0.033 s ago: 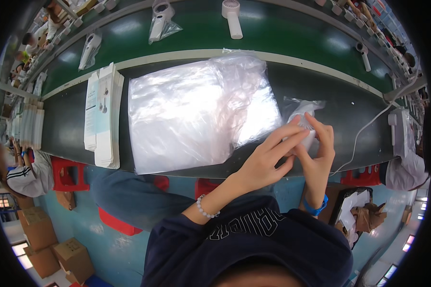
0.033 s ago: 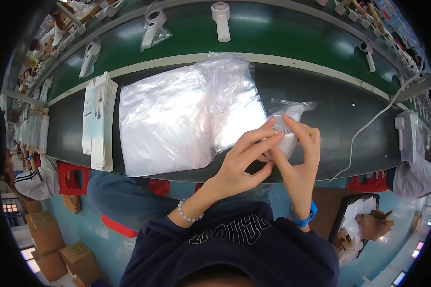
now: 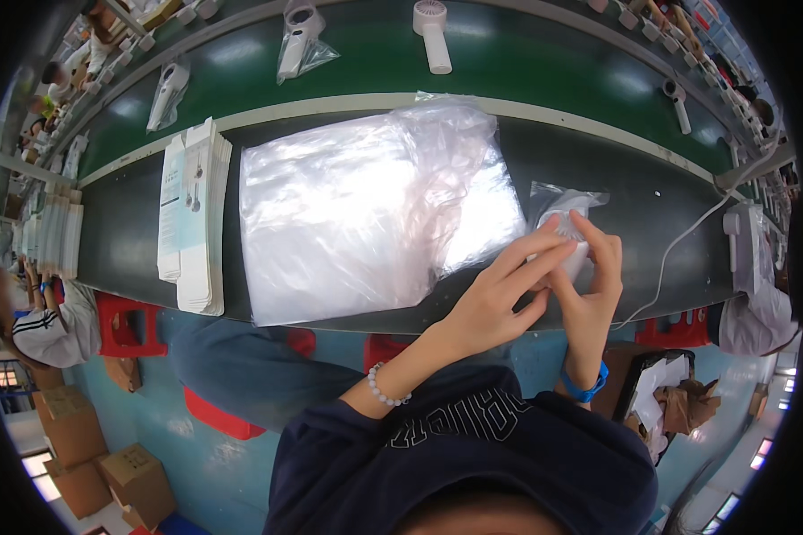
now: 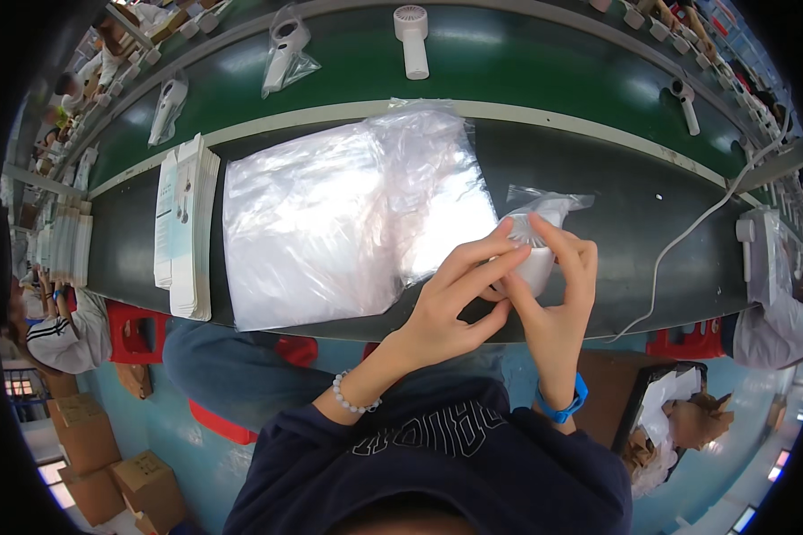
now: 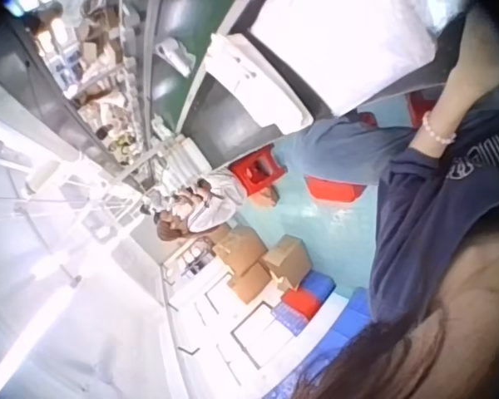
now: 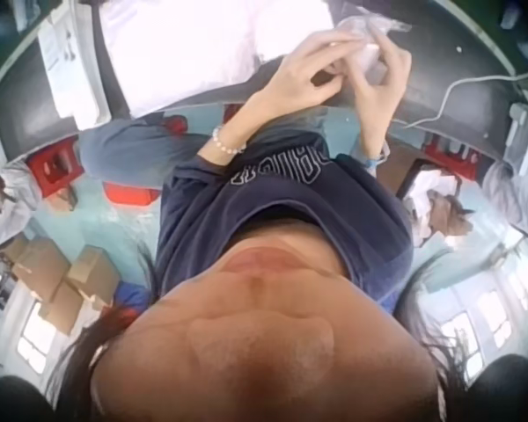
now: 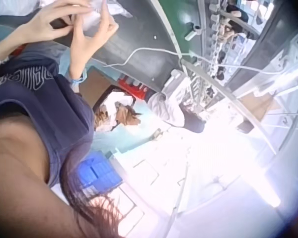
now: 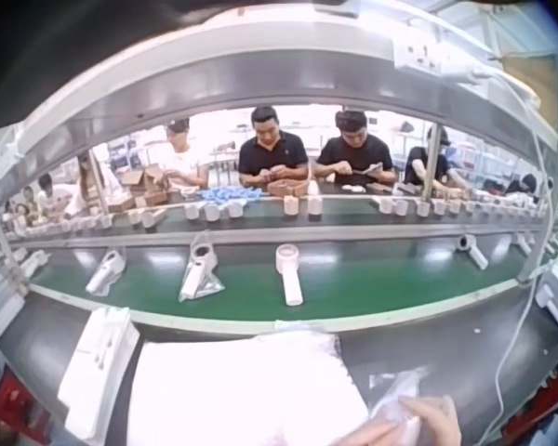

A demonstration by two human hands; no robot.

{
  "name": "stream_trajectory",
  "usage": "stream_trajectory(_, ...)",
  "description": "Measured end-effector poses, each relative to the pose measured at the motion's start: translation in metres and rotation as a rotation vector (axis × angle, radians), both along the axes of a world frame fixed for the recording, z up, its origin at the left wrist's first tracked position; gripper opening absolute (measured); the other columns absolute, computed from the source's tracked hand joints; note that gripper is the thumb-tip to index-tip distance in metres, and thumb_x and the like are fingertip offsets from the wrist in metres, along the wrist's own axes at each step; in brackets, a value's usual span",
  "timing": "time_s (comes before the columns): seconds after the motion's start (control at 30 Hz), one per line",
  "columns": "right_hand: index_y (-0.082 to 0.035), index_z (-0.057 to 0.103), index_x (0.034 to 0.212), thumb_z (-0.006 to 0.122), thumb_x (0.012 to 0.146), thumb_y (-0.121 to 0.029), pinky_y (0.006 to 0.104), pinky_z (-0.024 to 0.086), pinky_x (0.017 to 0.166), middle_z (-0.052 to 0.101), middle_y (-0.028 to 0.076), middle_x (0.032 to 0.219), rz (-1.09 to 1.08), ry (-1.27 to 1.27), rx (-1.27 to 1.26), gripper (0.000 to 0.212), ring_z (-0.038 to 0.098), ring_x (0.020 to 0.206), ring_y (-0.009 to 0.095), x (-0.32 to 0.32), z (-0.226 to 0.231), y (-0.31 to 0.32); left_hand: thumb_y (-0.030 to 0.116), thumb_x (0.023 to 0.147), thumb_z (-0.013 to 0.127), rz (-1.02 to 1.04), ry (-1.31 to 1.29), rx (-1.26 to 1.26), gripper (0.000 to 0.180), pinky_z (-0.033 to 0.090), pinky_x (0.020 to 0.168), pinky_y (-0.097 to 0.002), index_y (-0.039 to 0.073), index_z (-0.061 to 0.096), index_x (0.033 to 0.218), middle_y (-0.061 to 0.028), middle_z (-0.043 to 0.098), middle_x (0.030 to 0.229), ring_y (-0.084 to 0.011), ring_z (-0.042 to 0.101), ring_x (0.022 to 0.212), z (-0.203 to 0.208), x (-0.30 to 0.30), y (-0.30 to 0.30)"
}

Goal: Assembling cardboard product boxes and placing handheld fans into plastic protective bags on an electronics factory assembly line.

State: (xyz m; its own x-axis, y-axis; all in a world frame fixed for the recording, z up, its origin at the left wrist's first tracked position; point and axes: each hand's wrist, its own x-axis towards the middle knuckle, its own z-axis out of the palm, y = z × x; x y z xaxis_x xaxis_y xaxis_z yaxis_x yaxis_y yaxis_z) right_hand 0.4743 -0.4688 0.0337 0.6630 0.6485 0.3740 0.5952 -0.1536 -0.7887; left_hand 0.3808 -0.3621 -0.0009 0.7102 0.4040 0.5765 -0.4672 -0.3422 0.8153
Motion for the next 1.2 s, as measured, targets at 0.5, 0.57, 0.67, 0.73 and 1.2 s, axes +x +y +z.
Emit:
stream_trajectory(0.5,-0.003,0.026,0.142,0.089,0.056,-0.022,0.0409,0.032,0.105,0.039,0.017,0.139,0.226,-0.252,-0.014,0.108,0.039,0.127,0.033,0.035,-0.032,0.011,-0.016,0.073,0.064,-0.190,-0.048,-0.521,0.065,0.056,0.078,-0.0220,0.002,0.046,0.133,-0.0108,0.034,0.139,-0.0220,0.037,0.133,0.002,-0.001,0.025)
stream_trajectory(0.57,-0.003,0.030,0.139,0.089,0.056,-0.021,0.0404,0.036,0.102,0.042,0.017,0.135,0.209,-0.233,0.104,0.103,0.043,0.123,0.031,0.051,-0.046,0.020,-0.014,0.076,0.063,-0.325,-0.038,-0.645,0.062,0.053,0.083,-0.0259,0.003,0.046,0.133,-0.0101,0.032,0.141,-0.0199,0.038,0.130,-0.001,0.001,0.014)
stream_trajectory(0.67,-0.003,0.040,0.131,0.085,0.062,-0.015,0.0345,0.047,0.089,0.052,0.013,0.118,0.002,-0.420,0.099,0.083,0.055,0.102,0.022,0.087,-0.028,0.045,-0.010,0.079,0.062,-0.134,-0.062,-0.444,0.058,0.050,0.090,-0.0306,0.005,0.047,0.132,-0.0109,0.030,0.144,-0.0221,0.036,0.132,-0.004,-0.003,0.013)
stream_trajectory(0.73,0.000,0.044,0.130,0.076,0.074,-0.015,0.0318,0.047,0.089,0.052,0.012,0.122,0.065,0.035,0.182,0.066,0.055,0.106,0.020,0.113,-0.012,0.080,-0.002,0.080,0.063,0.057,0.067,-0.197,0.051,0.043,0.099,-0.0395,0.007,0.051,0.129,-0.0132,0.038,0.140,-0.0265,0.039,0.131,-0.012,-0.018,0.019)
stream_trajectory(1.2,-0.009,0.069,0.105,0.061,0.082,-0.052,0.0406,0.052,0.078,0.068,0.017,0.093,0.002,-0.447,-0.356,0.050,0.066,0.091,0.029,0.310,-0.049,0.352,0.016,0.079,0.069,0.614,0.526,0.583,0.029,0.044,0.089,-0.0373,0.007,0.064,0.106,-0.0106,0.060,0.121,-0.0248,0.057,0.111,-0.060,-0.039,0.013)
